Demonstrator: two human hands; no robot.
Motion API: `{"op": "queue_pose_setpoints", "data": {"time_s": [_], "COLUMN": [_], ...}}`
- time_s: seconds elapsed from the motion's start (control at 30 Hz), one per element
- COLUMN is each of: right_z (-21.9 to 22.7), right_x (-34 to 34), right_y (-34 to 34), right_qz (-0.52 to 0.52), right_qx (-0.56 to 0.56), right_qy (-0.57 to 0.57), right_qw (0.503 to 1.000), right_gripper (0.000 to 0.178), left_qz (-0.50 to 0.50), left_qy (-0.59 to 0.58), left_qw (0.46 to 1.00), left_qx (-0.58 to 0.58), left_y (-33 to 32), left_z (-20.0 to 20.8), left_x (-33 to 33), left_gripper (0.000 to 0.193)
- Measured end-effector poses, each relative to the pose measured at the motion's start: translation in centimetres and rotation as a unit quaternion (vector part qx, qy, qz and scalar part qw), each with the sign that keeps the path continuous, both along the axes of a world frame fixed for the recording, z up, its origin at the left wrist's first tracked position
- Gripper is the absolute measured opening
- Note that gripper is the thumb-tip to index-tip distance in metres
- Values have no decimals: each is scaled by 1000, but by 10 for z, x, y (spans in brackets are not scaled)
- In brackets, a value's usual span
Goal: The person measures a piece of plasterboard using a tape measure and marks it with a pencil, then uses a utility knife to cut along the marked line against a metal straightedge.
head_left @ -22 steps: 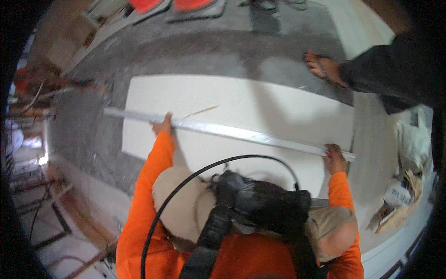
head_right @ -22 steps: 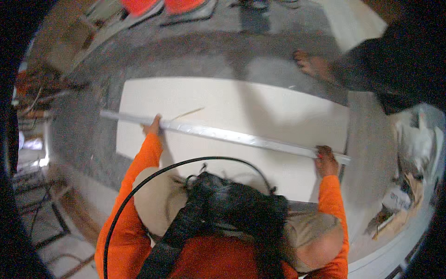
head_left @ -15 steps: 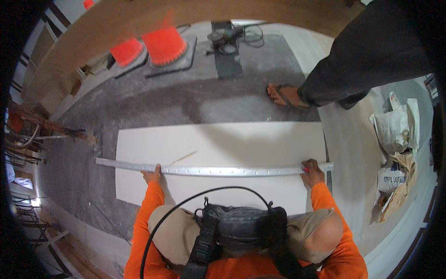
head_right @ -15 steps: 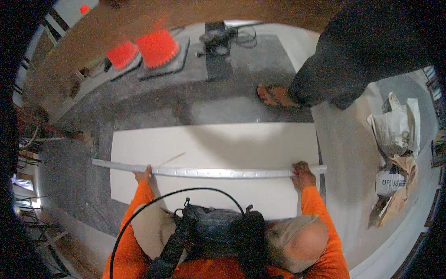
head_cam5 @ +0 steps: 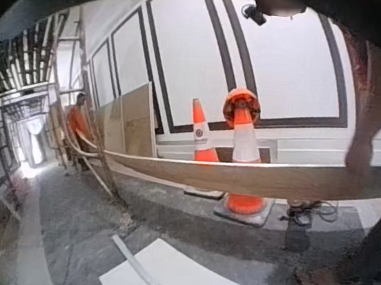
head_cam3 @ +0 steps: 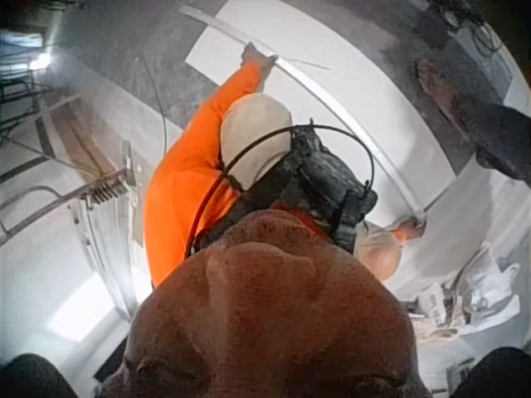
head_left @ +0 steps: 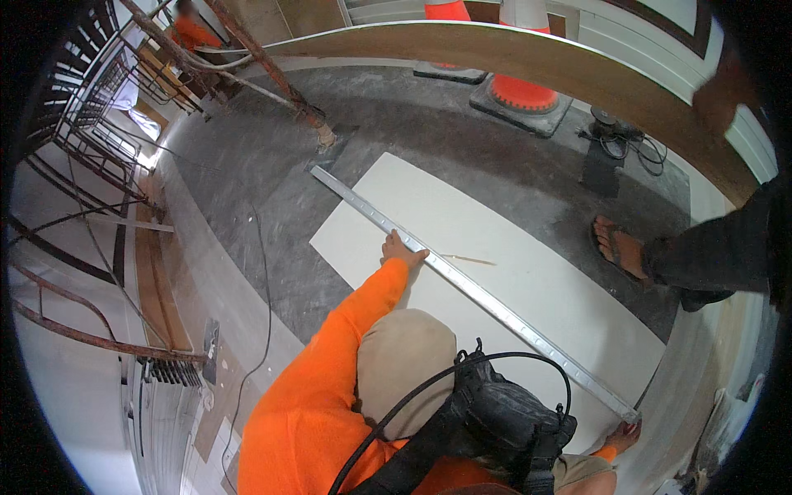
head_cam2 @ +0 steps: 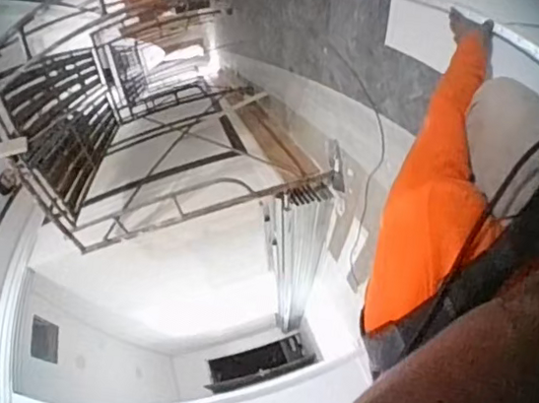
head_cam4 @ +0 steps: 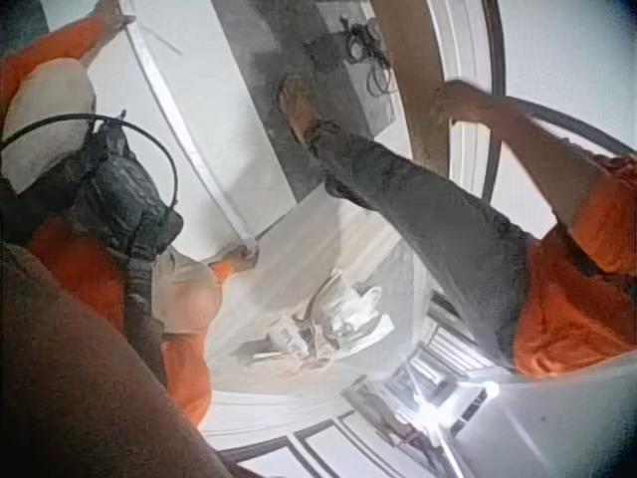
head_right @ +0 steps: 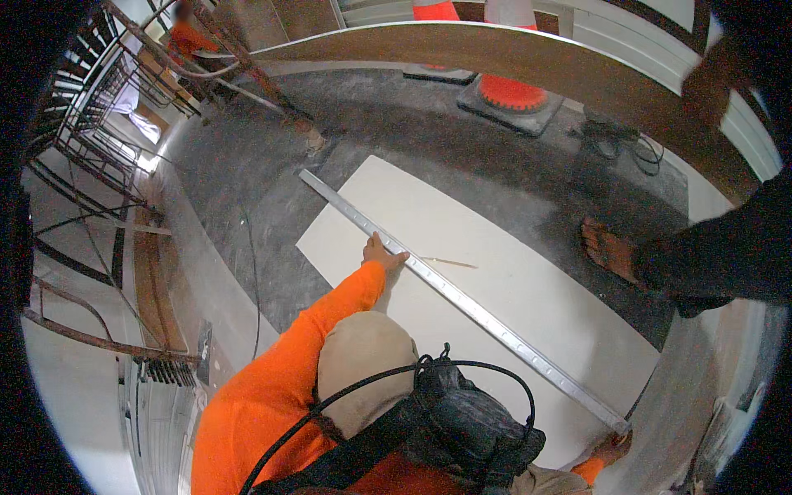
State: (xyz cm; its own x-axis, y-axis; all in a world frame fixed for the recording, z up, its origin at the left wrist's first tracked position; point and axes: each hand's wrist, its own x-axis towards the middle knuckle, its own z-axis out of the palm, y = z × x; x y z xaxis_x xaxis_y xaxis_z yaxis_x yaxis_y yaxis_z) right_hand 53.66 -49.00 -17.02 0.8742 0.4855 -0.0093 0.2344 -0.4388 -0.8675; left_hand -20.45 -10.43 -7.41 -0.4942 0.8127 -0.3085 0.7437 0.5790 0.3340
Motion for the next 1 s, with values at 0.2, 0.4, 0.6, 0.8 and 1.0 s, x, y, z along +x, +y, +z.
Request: {"op": "queue_pose_setpoints", "data": {"time_s": [0.2, 0.4, 0.6, 0.8, 1.0], "right_z": [28, 103, 34, 35, 46], "right_x": [-44, -68, 1, -28, -11], "right_y": [-35, 46, 24, 35, 40], "right_qz": [382, -24, -230, -221, -251], "right_qx": [-51, -73, -52, -72, 19], "right_qy": [-479, 66, 71, 137, 221], "right_qw": [789, 995, 969, 963, 942], "right_gripper": [50, 34, 38, 49, 30], "left_qz": [-99, -140, -187, -180, -183], "left_qy": [-11, -135, -108, -59, -100], "left_qw": [995, 980, 974, 977, 974], "left_qx": [32, -44, -73, -96, -89], "left_y": [32, 51, 59, 45, 61], "left_z": [-74, -127, -107, -82, -99], "left_x": [-42, -81, -78, -75, -93], "left_gripper": [153, 151, 149, 150, 139]}}
